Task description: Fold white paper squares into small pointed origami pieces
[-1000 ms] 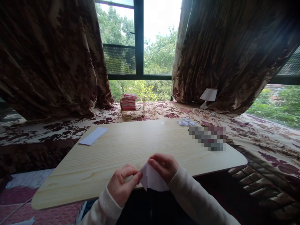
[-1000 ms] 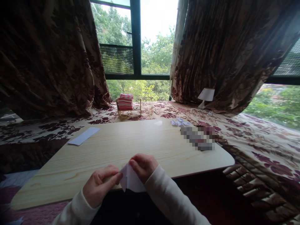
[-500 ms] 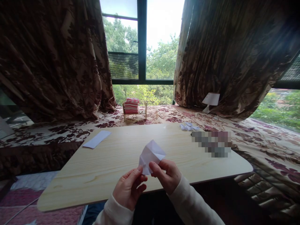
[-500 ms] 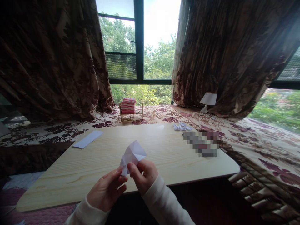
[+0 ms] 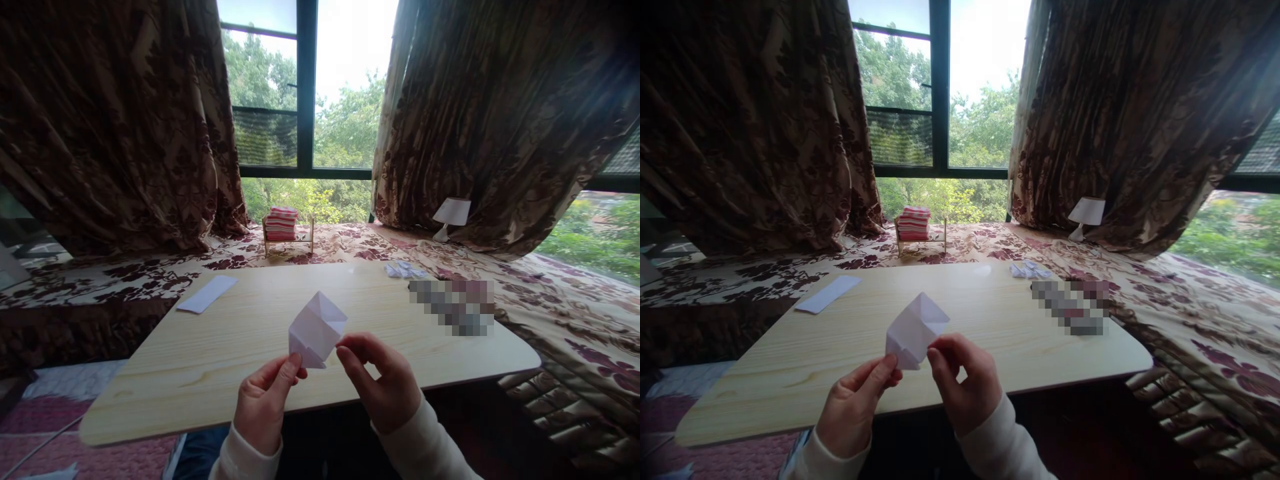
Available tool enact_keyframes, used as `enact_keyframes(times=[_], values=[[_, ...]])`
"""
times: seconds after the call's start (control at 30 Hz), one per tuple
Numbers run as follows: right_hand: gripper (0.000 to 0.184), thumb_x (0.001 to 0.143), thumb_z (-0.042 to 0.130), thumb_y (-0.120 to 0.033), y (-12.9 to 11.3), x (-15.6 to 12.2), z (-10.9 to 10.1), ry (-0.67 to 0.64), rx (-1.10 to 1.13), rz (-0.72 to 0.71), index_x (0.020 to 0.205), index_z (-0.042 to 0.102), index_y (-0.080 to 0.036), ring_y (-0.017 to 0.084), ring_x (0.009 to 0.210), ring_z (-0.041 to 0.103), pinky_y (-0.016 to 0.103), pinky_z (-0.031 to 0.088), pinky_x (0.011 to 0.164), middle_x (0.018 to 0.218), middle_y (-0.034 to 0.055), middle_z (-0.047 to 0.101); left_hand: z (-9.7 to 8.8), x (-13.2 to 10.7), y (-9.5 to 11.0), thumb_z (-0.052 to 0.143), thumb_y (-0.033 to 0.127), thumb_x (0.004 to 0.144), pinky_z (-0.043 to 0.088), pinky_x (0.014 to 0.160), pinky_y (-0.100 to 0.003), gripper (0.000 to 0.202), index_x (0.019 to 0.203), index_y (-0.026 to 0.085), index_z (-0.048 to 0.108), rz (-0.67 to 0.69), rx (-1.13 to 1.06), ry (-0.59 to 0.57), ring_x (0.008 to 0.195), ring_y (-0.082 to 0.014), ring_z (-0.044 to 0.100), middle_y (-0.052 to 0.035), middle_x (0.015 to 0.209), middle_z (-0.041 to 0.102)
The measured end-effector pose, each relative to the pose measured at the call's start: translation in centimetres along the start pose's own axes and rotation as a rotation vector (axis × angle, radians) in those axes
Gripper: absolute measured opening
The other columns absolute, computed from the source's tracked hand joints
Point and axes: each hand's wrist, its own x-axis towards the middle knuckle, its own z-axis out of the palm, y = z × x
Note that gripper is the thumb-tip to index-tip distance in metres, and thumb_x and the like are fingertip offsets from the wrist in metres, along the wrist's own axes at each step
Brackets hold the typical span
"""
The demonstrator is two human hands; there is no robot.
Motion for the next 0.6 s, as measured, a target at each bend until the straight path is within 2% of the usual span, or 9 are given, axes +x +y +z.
enact_keyframes(times=[0.1,0.23,0.47,0.6], values=[[0.010,0.074,0.052,-0.020,-0.3,0.3,0.0,-0.132,-0.147,-0.079,0.073,0.062,-0.018,0.008,0.047,0.044,0.021,0.037,0.047,0.061,0.0000,0.055,0.2,-0.4,0.4,0.069,0.038,0.060,0.042,0.065,-0.024,0.023,0.061,0.015,0.069,0.061,0.086,-0.027,0.061,-0.0148,0.054,-0.0013,0.056,0.064],[0.012,0.073,0.053,-0.019,-0.1,1.1,0.1,-0.274,-0.268,-0.055,0.071,0.064,-0.018,0.009,0.049,0.046,0.020,0.036,0.048,0.063,0.0007,0.056,0.4,-1.1,1.5,0.065,0.038,0.064,0.040,0.067,-0.023,0.022,0.058,0.017,0.066,0.128,0.186,-0.075,0.066,-0.0173,0.055,-0.0007,0.058,0.063],[0.008,0.069,0.054,-0.015,-0.2,1.8,0.1,-0.353,-0.289,-0.056,0.063,0.058,-0.017,0.009,0.052,0.045,0.020,0.034,0.049,0.060,-0.0017,0.051,0.1,-1.0,2.0,0.059,0.039,0.071,0.038,0.065,-0.022,0.028,0.052,0.018,0.061,0.170,0.274,-0.185,0.070,-0.0180,0.054,-0.0007,0.061,0.061],[0.007,0.068,0.053,-0.014,-0.1,1.7,0.1,-0.353,-0.278,-0.091,0.062,0.055,-0.017,0.008,0.052,0.045,0.020,0.034,0.050,0.059,-0.0026,0.050,-0.1,-0.8,2.0,0.056,0.039,0.073,0.036,0.065,-0.023,0.030,0.051,0.017,0.058,0.182,0.327,-0.226,0.069,-0.0177,0.053,-0.0006,0.060,0.059]])
